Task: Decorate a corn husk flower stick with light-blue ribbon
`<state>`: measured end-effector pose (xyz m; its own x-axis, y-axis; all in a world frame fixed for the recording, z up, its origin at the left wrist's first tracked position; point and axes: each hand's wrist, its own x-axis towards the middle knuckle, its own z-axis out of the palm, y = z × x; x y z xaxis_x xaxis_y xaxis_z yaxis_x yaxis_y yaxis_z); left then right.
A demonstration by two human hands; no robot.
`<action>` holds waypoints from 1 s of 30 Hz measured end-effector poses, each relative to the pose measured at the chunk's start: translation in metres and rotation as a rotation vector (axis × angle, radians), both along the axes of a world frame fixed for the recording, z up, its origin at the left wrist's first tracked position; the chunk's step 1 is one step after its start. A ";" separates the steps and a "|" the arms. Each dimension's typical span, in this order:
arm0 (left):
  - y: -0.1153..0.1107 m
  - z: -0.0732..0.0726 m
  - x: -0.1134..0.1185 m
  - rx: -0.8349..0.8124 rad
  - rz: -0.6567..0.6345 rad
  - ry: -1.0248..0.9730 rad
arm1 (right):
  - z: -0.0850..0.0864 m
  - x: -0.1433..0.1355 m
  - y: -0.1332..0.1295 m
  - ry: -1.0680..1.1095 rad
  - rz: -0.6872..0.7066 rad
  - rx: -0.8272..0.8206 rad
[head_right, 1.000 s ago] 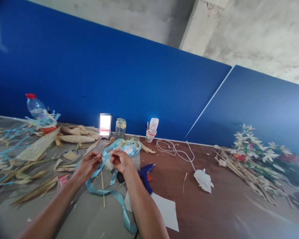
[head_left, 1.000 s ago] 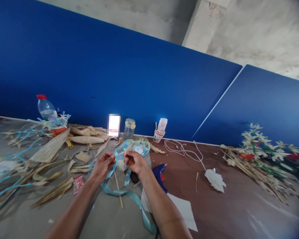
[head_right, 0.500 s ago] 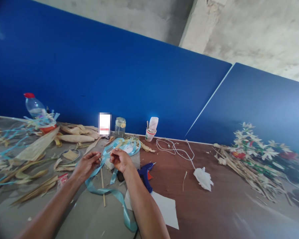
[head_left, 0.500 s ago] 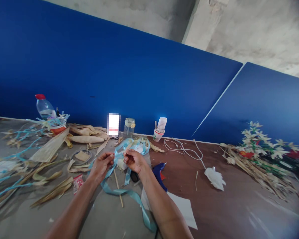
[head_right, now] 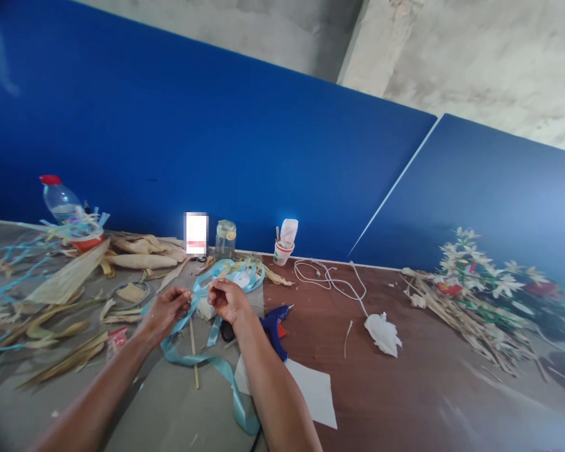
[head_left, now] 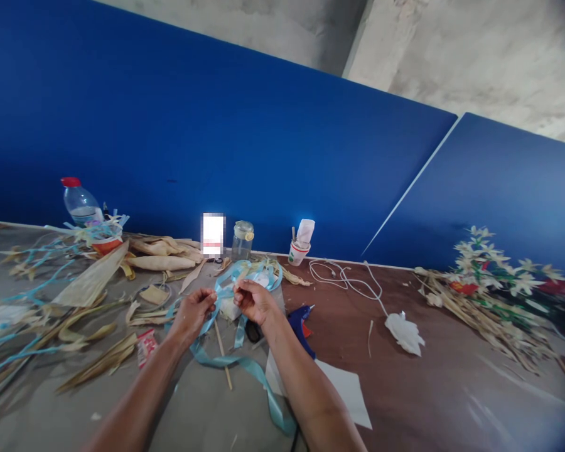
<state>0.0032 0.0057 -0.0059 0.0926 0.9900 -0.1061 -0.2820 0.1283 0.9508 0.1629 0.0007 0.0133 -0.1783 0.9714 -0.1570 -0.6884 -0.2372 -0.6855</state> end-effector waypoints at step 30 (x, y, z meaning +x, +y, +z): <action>-0.003 0.006 0.001 0.120 -0.271 0.456 | 0.005 0.003 0.001 0.043 -0.020 0.044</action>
